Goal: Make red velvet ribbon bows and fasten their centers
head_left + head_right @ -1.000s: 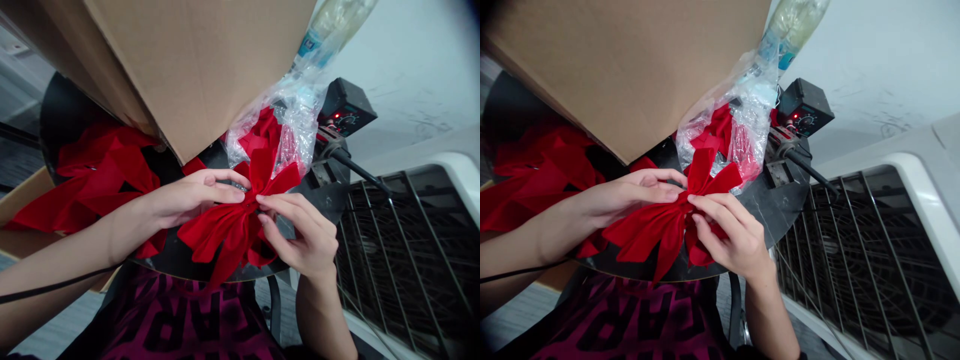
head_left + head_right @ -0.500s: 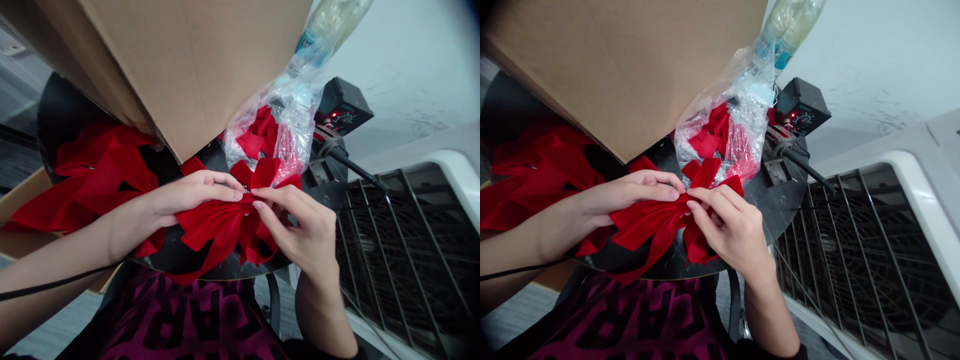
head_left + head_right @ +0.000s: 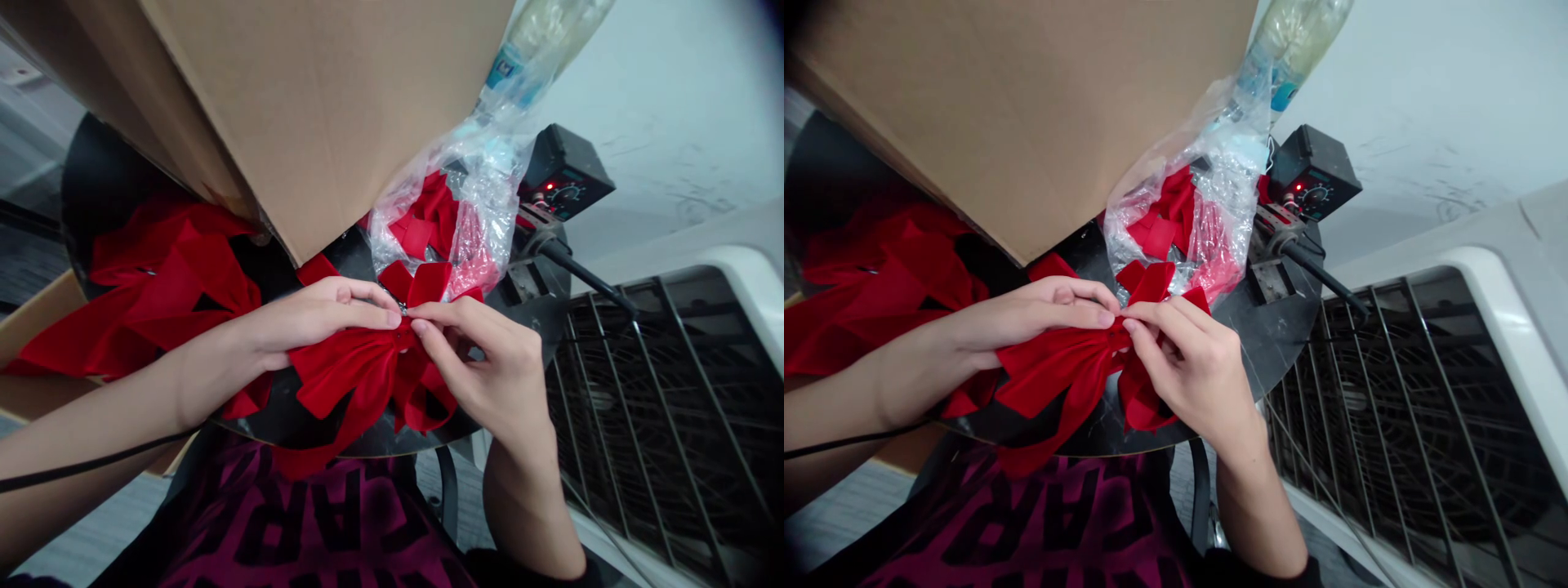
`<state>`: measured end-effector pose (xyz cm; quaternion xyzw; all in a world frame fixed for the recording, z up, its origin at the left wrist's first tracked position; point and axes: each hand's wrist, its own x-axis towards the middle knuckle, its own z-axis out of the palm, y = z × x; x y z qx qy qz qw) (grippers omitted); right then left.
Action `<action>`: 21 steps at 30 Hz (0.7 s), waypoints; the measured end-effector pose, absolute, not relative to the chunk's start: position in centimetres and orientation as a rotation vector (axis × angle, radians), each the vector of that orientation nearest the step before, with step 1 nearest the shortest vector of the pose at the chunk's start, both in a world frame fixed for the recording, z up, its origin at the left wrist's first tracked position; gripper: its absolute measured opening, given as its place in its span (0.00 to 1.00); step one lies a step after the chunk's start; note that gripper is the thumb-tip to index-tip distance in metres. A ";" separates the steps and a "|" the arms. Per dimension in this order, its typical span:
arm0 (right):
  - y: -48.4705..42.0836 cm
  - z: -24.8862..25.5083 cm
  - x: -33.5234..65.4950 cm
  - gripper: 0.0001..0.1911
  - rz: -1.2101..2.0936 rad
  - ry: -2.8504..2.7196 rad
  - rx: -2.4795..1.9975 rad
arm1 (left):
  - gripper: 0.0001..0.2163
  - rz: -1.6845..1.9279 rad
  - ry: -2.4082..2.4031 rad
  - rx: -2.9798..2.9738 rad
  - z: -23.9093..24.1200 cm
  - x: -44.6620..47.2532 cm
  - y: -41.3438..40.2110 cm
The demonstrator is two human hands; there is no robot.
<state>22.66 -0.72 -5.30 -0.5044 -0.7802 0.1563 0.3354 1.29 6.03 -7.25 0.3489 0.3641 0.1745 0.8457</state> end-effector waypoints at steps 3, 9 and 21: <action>-0.8 -5.4 22.8 0.08 0.415 -2.028 -1.319 | 0.06 0.376 0.760 0.743 -7.5 1.3 6.1; -0.9 -5.5 23.0 0.09 0.430 -2.032 -1.313 | 0.07 0.384 0.752 0.737 -7.7 1.3 6.1; -1.7 -5.0 23.8 0.08 0.369 -1.955 -1.375 | 0.07 0.419 0.753 0.714 -7.8 1.3 6.0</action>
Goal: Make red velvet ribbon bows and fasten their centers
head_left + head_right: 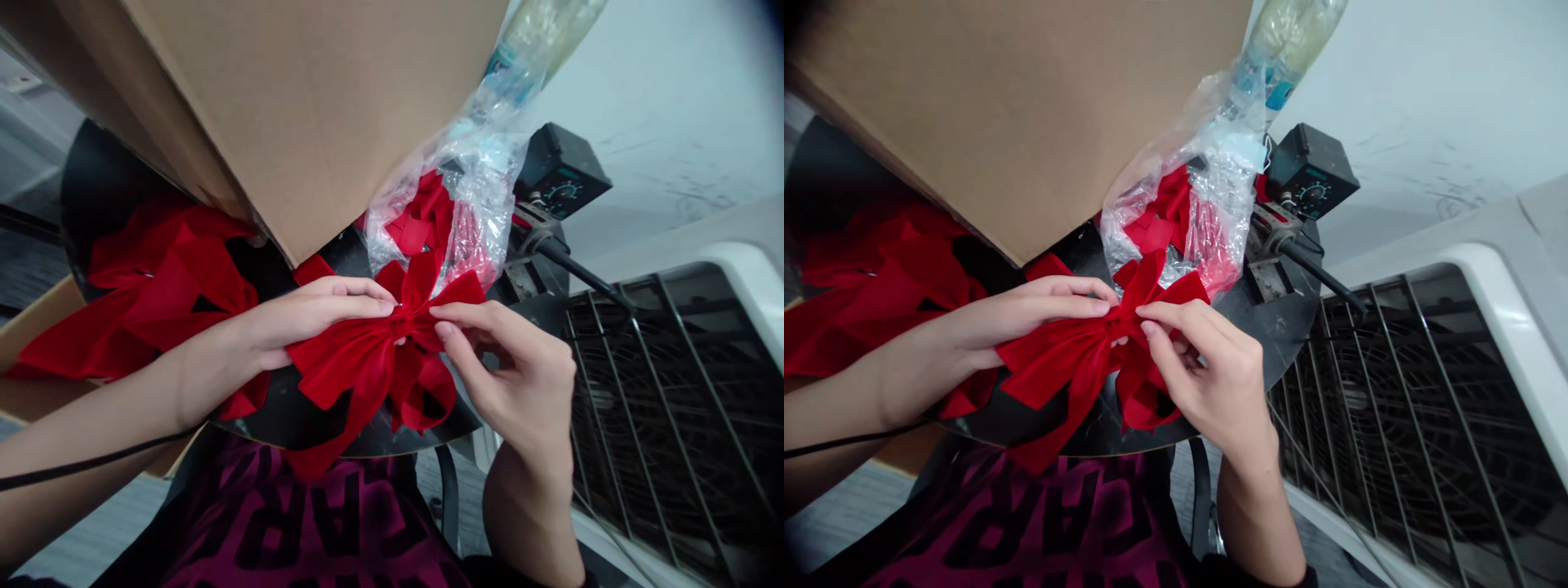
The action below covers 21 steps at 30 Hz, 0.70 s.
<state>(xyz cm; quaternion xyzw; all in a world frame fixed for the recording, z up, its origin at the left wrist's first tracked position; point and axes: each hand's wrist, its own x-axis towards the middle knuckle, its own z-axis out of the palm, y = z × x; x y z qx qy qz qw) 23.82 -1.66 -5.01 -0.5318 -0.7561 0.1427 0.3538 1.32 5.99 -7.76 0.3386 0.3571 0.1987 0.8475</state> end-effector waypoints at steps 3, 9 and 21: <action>-2.0 -4.9 24.1 0.08 0.331 -1.936 -1.398 | 0.06 0.426 0.716 0.667 -7.7 1.4 6.0; -2.1 -5.1 24.0 0.08 0.390 -1.952 -1.376 | 0.03 0.425 0.701 0.594 -7.6 1.5 5.9; -2.5 -5.0 22.9 0.10 0.494 -1.925 -1.379 | 0.09 0.399 0.669 0.707 -8.0 1.1 5.9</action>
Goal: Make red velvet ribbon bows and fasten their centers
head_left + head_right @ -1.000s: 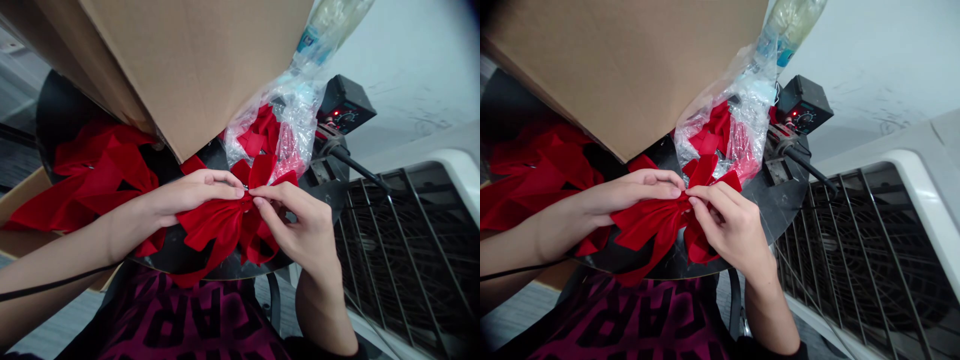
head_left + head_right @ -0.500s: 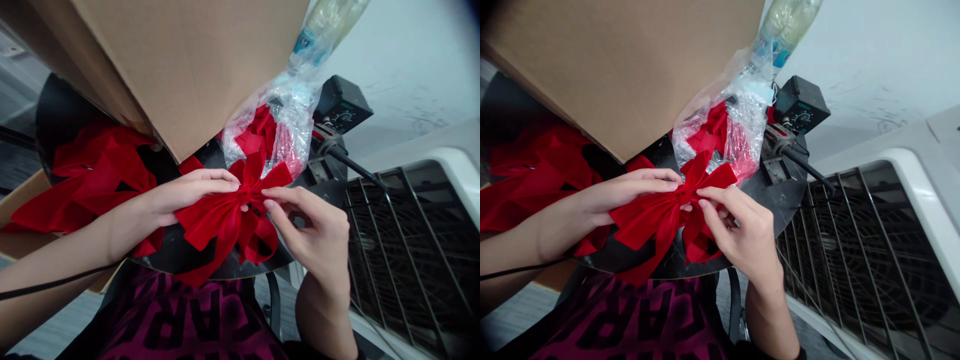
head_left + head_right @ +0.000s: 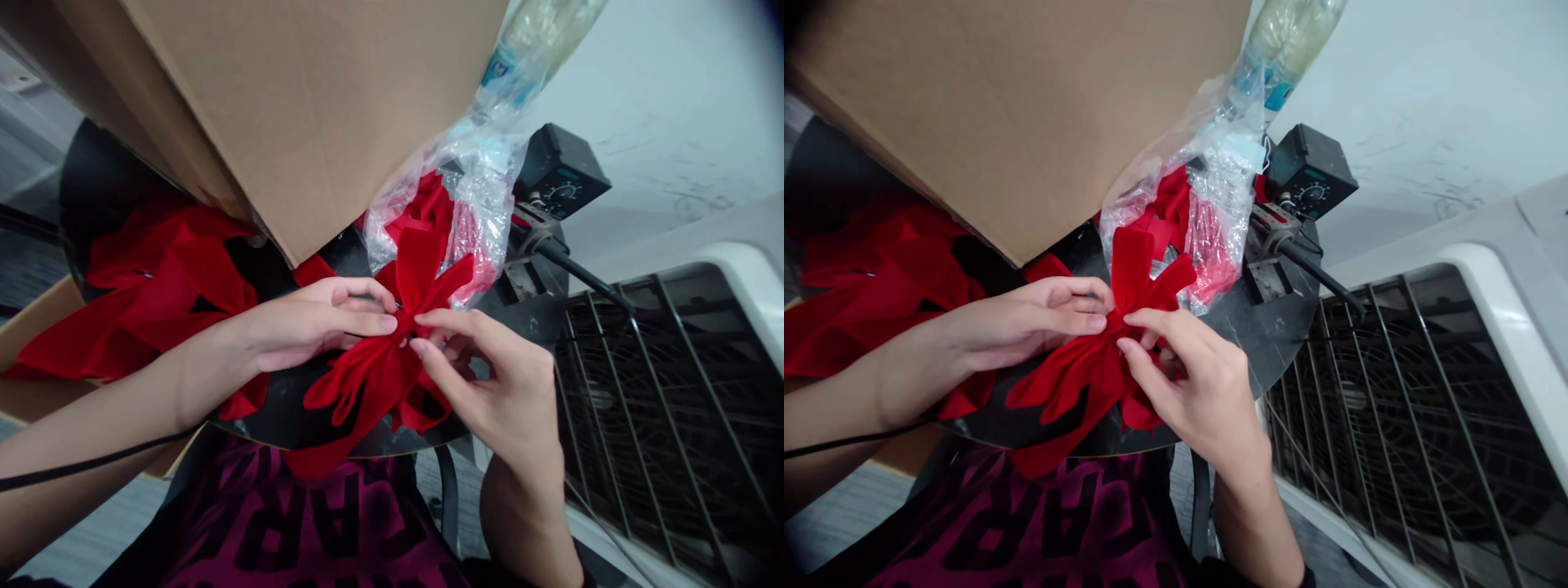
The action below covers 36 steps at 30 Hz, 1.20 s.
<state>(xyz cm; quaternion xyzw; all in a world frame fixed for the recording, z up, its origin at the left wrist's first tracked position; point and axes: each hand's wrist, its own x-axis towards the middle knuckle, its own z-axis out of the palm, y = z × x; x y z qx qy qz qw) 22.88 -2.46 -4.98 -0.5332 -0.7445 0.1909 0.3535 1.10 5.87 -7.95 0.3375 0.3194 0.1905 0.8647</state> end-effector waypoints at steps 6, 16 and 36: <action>-2.6 -4.9 21.6 0.08 0.718 -1.762 -1.498 | 0.14 0.470 0.593 0.795 -8.6 1.1 5.8; -2.6 -4.9 21.7 0.06 0.816 -1.755 -1.498 | 0.15 0.497 0.579 0.819 -8.8 1.1 5.8; -4.0 -4.2 27.0 0.12 0.429 -1.374 -1.558 | 0.05 0.512 0.735 0.810 -5.0 1.3 4.6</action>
